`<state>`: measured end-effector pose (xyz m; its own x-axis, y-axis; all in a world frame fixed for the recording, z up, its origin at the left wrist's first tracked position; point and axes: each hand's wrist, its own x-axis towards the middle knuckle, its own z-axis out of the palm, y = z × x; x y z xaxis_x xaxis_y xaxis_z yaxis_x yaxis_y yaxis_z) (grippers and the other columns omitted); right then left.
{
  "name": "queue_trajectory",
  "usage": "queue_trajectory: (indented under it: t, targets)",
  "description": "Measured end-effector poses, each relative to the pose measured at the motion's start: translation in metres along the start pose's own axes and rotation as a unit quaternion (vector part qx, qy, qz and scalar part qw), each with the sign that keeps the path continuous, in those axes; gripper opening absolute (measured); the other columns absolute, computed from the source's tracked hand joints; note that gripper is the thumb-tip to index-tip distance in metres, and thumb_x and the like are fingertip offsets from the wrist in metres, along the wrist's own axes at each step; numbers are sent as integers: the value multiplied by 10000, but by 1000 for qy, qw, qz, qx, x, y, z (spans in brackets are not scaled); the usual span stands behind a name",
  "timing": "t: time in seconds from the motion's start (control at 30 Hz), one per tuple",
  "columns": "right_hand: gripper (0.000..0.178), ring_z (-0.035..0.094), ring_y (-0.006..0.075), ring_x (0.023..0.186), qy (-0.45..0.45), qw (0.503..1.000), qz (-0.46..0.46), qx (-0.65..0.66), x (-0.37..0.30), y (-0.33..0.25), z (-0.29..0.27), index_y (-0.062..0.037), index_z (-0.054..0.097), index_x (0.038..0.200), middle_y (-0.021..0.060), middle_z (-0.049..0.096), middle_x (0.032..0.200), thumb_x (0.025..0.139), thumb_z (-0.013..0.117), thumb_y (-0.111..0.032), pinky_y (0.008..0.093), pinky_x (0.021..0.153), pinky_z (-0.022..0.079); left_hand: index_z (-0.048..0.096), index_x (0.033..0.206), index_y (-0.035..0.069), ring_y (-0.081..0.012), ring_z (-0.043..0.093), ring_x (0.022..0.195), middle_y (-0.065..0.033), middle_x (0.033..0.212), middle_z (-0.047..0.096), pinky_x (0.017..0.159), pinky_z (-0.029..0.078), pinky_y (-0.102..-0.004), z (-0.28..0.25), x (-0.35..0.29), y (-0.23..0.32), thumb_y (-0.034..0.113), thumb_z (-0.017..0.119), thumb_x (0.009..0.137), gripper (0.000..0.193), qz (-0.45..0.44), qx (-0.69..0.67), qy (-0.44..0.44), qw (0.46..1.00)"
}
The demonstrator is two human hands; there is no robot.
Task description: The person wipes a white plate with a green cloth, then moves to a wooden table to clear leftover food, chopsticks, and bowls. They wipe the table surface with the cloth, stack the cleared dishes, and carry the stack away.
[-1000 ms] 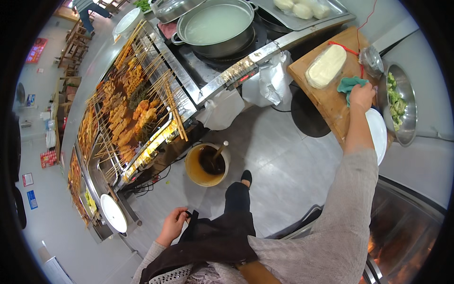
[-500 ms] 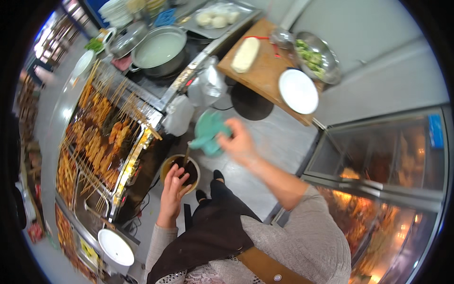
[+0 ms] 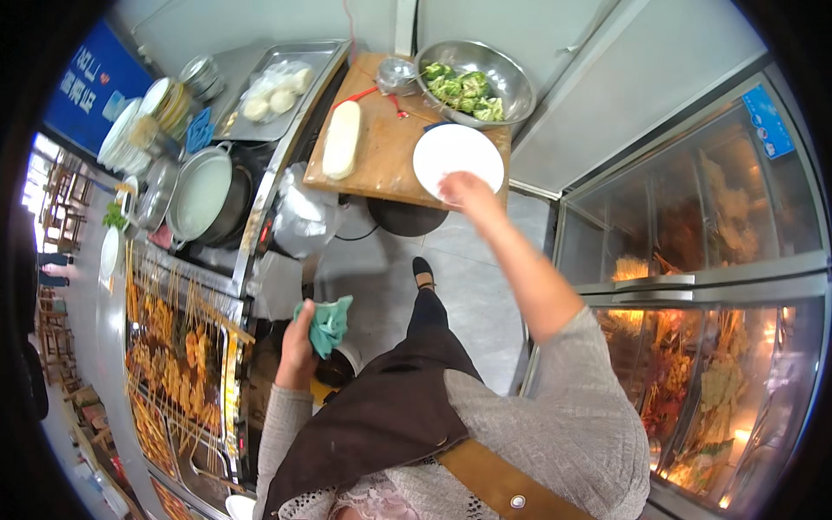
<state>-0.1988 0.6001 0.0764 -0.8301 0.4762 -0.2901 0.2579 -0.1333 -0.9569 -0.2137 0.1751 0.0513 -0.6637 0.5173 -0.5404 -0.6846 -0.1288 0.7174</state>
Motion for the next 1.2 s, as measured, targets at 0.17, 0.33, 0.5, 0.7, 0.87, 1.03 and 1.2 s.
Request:
queue_trajectory:
  t: [0.17,0.33,0.5,0.7,0.87,1.03,1.2]
  targets:
    - [906,648,254,968,145,977,135,73,200,-44,-104,141,483,1270,254,603,1162,856,695,-637,341,862,576,693,1054,-38,-155,688,801,-65,908,727,726,535,-278,95,178,96,385,553,1028,446,33,318,80,944]
    - [1099,606,237,722,80,964,253,-34,296,-50,-111,144,325,1426,288,506,1223,828,678,-708,318,585,553,452,1411,-32,-381,640,1132,-251,1237,646,945,502,-428,212,350,179,338,594,947,611,216,549,45,806]
    - [1125,612,184,682,-12,936,351,23,332,-52,-104,103,261,1482,266,505,1189,828,670,-716,267,509,542,469,1418,-46,-440,608,1186,-285,1318,598,1052,450,-476,297,468,201,271,566,912,605,180,705,57,683]
    - [604,510,75,486,-20,903,424,74,363,-34,-91,-117,648,842,-4,638,679,824,673,-721,167,385,356,741,1108,52,-400,687,1036,-225,1139,705,904,533,-501,352,499,151,286,510,930,374,87,872,-261,404]
    - [631,583,161,608,-96,896,421,100,378,-17,-91,-87,656,914,37,644,739,813,697,-709,303,565,506,764,1074,72,-360,701,1028,-157,1135,723,860,555,-475,379,476,137,206,568,889,301,20,778,-131,614]
    - [687,696,254,876,-23,906,412,98,384,-15,-90,-24,660,1102,126,715,1014,832,718,-654,442,845,569,780,1041,73,-353,713,1004,-173,1090,738,846,560,-466,400,488,131,174,587,863,280,-11,784,-211,584]
    - [376,666,306,1081,-17,857,350,378,381,-5,-91,27,635,1175,154,698,1092,946,632,-271,465,980,544,745,1050,9,-392,698,975,-225,1054,723,847,540,-492,392,489,121,196,539,887,322,7,751,-194,631]
